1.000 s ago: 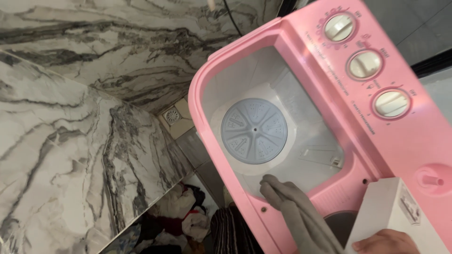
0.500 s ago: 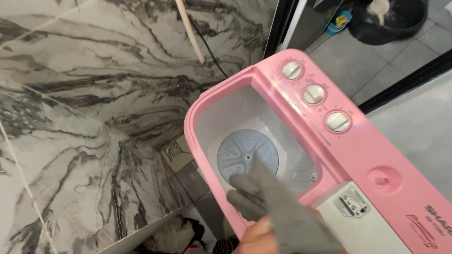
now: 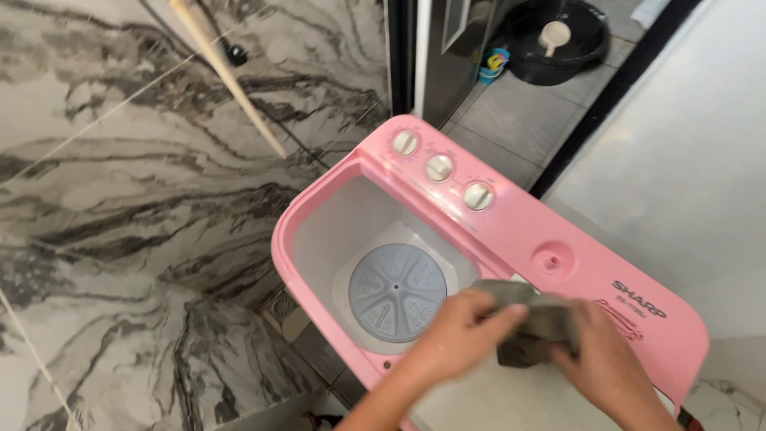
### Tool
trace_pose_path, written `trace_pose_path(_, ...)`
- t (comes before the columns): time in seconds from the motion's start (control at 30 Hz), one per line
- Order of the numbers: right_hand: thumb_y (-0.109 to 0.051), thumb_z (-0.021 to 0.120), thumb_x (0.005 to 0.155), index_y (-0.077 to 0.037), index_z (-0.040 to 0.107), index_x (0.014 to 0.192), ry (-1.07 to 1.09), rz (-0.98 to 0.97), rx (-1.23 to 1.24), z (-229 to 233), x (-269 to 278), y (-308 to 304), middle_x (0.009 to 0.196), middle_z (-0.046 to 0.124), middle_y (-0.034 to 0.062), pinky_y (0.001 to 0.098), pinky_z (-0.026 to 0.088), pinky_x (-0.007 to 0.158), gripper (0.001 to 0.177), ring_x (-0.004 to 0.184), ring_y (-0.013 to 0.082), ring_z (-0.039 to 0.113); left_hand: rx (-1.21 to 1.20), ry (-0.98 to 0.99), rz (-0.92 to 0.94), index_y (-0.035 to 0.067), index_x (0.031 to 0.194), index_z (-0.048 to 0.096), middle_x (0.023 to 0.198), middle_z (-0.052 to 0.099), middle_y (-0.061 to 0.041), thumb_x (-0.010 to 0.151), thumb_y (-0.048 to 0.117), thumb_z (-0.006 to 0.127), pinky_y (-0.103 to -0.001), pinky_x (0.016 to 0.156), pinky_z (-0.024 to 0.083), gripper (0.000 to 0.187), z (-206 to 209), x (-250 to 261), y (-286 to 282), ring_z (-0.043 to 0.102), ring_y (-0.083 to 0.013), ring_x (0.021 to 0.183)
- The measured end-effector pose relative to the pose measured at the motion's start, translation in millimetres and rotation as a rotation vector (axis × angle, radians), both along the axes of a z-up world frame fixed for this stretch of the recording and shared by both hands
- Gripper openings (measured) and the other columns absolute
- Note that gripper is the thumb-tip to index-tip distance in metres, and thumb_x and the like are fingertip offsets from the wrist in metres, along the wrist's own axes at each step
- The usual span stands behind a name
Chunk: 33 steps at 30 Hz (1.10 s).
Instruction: Washing and rinsing clothes using a portable mini washing machine in a bathroom.
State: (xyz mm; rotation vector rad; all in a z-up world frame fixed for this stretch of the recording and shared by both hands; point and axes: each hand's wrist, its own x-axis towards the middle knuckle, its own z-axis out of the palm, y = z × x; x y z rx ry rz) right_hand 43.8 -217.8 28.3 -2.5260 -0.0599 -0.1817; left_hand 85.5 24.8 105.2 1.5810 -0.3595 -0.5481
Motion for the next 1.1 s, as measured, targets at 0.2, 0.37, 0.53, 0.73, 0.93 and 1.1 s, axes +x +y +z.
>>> trace_pose_path(0.2, -0.052, 0.085, 0.067, -0.007, 0.046, 0.149, -0.045, -0.499, -0.212, -35.7, -55.6, -60.5, 0.14, 0.06, 0.0213, 0.0464, 0.044, 0.105, 0.101, 0.133, 0.0341, 0.056, 0.695, -0.176, 0.128, -0.002, 0.123, 0.068, 0.118, 0.07, -0.024, 0.082, 0.038, 0.076, -0.043, 0.097, 0.052, 0.058, -80.5, 66.5, 30.6, 0.068, -0.0375, 0.112)
trace_pose_path(0.37, -0.062, 0.082, 0.077, 0.018, 0.026, 0.155, 0.279, -0.903, 0.347, -178.9, -71.7, -133.0, 0.126, 0.063, 0.0376, 0.0493, 0.045, 0.107, 0.125, 0.122, 0.0436, 0.062, 0.645, -0.37, 0.306, -0.004, 0.132, 0.063, 0.129, 0.068, -0.025, 0.089, 0.041, 0.073, -0.044, 0.102, 0.049, 0.063, -152.3, 123.5, 12.0, 0.063, -0.0381, 0.123)
trace_pose_path(0.53, -0.053, 0.088, 0.073, 0.021, 0.044, 0.141, 0.341, -0.892, 0.095, -179.0, -61.9, -116.1, 0.123, 0.067, 0.0355, 0.0466, 0.054, 0.099, 0.11, 0.112, 0.0412, 0.07, 0.426, 0.468, 0.454, -0.006, 0.157, 0.006, 0.127, 0.06, -0.026, 0.087, 0.055, 0.067, -0.046, 0.081, 0.059, 0.111, -186.8, 158.5, -43.9, 0.069, -0.036, 0.106)
trace_pose_path(0.73, -0.044, 0.08, 0.072, 0.006, 0.064, 0.128, 0.108, -0.668, 0.357, -188.5, -56.8, -125.8, 0.115, 0.076, 0.0229, 0.0429, 0.054, 0.097, 0.077, 0.106, 0.0319, 0.075, -0.04, 0.352, 0.642, -0.004, 0.128, 0.038, 0.108, 0.067, -0.019, 0.089, 0.042, 0.077, -0.037, 0.056, 0.057, 0.072, -244.4, 173.3, -76.6, 0.069, -0.0239, 0.082)
trace_pose_path(0.93, -0.059, 0.087, 0.071, 0.01, 0.051, 0.14, 0.52, -0.996, 0.007, -155.5, -19.4, -137.5, 0.112, 0.074, 0.0325, 0.0507, 0.058, 0.093, 0.104, 0.106, 0.0446, 0.074, -0.142, 0.361, 0.771, 0.003, 0.137, 0.046, 0.107, 0.068, -0.017, 0.085, 0.031, 0.08, -0.034, 0.06, 0.052, 0.068, -213.3, 174.2, -87.1, 0.064, -0.0214, 0.081)
trace_pose_path(1.1, -0.068, 0.078, 0.072, 0.001, 0.046, 0.146, 0.56, -0.947, -0.044, -117.9, 46.8, -168.4, 0.119, 0.073, 0.0279, 0.0525, 0.057, 0.091, 0.106, 0.108, 0.0453, 0.071, -0.234, 0.361, 0.872, 0.002, 0.138, 0.038, 0.118, 0.067, -0.015, 0.08, 0.029, 0.082, -0.033, 0.065, 0.056, 0.077, -222.9, 203.8, -116.0, 0.068, -0.0199, 0.093)
